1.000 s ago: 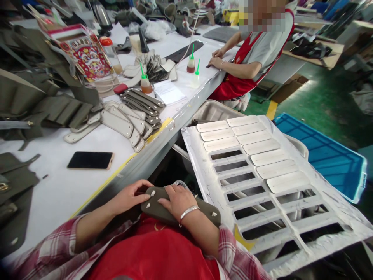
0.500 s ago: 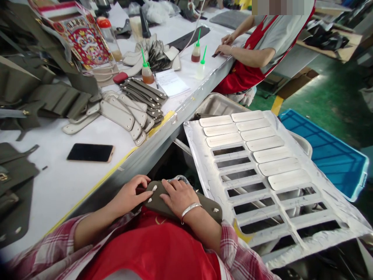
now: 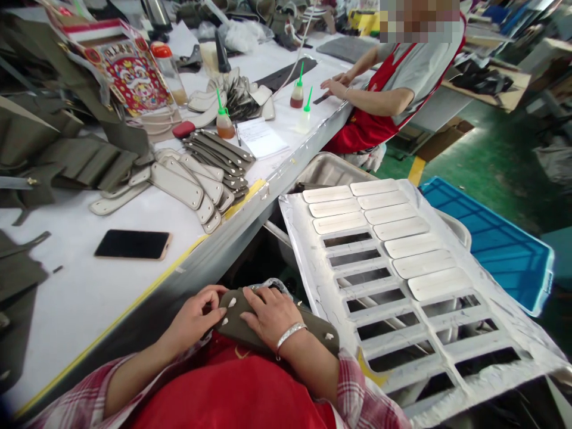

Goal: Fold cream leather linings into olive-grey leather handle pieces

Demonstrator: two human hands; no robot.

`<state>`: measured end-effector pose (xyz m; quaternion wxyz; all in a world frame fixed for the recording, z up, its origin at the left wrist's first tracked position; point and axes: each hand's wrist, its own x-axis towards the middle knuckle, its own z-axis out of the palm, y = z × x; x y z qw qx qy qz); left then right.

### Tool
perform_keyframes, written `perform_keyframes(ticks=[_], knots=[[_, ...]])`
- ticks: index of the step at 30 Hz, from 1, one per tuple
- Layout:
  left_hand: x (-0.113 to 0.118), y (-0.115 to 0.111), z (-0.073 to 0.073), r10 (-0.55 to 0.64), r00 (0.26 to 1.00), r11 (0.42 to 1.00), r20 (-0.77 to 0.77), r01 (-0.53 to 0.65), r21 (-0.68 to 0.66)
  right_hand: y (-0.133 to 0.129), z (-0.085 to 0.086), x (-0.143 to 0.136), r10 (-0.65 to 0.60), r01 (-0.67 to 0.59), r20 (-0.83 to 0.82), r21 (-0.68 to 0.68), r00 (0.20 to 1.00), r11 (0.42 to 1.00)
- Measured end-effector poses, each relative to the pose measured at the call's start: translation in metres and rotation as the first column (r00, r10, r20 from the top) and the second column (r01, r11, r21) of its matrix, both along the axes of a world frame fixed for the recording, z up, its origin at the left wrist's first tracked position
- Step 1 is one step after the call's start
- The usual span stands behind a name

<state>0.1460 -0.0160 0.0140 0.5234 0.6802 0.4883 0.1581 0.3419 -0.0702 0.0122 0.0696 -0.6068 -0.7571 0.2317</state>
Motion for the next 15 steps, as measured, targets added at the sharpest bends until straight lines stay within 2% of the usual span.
perform_keyframes(ticks=[3, 5, 7, 10, 12, 15], knots=[[0.001, -0.002, -0.002, 0.027, 0.999, 0.998, 0.047, -0.024, -0.059, -0.009, 0.002, 0.012, 0.015, -0.015, -0.021, -0.022, 1.0, 1.0], [0.0, -0.002, -0.002, 0.016, 1.0, 0.997, 0.023, -0.014, -0.076, -0.022, 0.005, 0.027, 0.007, -0.008, -0.035, -0.033, 0.999, 0.999], [0.001, 0.001, -0.003, -0.023, 0.999, 0.999, -0.023, 0.022, -0.045, -0.038, 0.007, 0.043, -0.029, 0.028, -0.031, -0.035, 0.999, 0.999], [0.004, 0.006, 0.001, -0.133, 0.986, 0.987, -0.101, 0.142, 0.081, -0.057, 0.008, 0.057, -0.072, 0.072, -0.016, -0.021, 0.997, 0.997], [0.009, 0.008, 0.006, -0.232, 0.953, 0.939, -0.196, 0.272, 0.21, -0.061, 0.008, 0.059, -0.082, 0.082, -0.02, -0.023, 0.996, 0.996], [0.024, 0.004, 0.012, -0.313, 0.893, 0.792, -0.324, 0.434, 0.43, -0.057, 0.009, 0.057, -0.092, 0.09, -0.034, -0.047, 0.995, 0.995]])
